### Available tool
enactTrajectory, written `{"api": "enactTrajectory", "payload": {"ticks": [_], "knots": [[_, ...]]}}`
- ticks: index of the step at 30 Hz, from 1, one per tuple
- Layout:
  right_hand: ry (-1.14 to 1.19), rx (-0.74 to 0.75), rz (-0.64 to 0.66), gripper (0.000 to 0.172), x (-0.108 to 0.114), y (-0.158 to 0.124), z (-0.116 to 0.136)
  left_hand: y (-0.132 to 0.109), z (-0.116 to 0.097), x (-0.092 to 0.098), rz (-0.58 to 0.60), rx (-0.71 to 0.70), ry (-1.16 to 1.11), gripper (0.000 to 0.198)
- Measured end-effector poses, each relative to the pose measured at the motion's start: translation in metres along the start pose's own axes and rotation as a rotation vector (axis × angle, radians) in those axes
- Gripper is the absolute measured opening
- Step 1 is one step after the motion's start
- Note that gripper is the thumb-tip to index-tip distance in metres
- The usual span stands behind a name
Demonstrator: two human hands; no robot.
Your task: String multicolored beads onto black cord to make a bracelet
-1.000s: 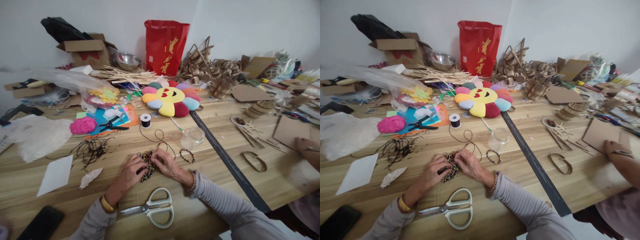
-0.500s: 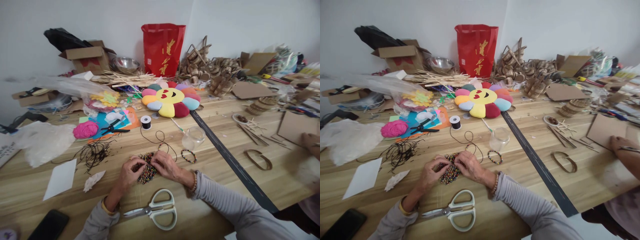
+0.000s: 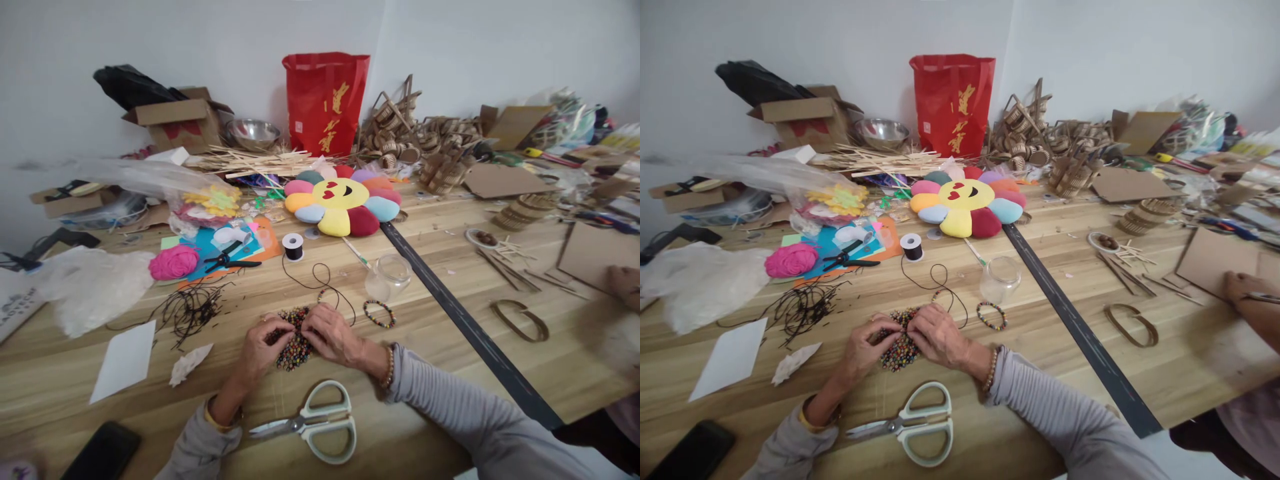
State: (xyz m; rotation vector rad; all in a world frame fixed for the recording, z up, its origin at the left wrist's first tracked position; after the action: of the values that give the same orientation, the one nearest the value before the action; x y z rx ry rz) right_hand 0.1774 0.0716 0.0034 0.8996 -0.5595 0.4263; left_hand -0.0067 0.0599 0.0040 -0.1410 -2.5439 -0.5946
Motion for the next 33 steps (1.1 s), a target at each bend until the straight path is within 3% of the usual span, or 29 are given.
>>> {"api": "enactTrajectory", "payload": {"ticks": [33], "knots": [[-0.046, 0.024, 0.019, 0.012, -0.0026, 0.0000, -0.0015, 0.0002, -0.0032, -0.0011, 0.025, -0.052, 0.013, 0.006]]}}
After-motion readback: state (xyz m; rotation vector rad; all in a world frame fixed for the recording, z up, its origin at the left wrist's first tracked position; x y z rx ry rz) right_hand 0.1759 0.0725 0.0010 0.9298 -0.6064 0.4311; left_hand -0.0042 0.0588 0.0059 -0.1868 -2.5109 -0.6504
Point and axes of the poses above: each hand's wrist, its own y-axis towards the middle knuckle, its own x-axis out of the back of the hand, z = x × y, the point moved 2 cm from there along y, towards the middle knuckle, and after that the axes turned 3 degrees about y, right-handed, at the moved point
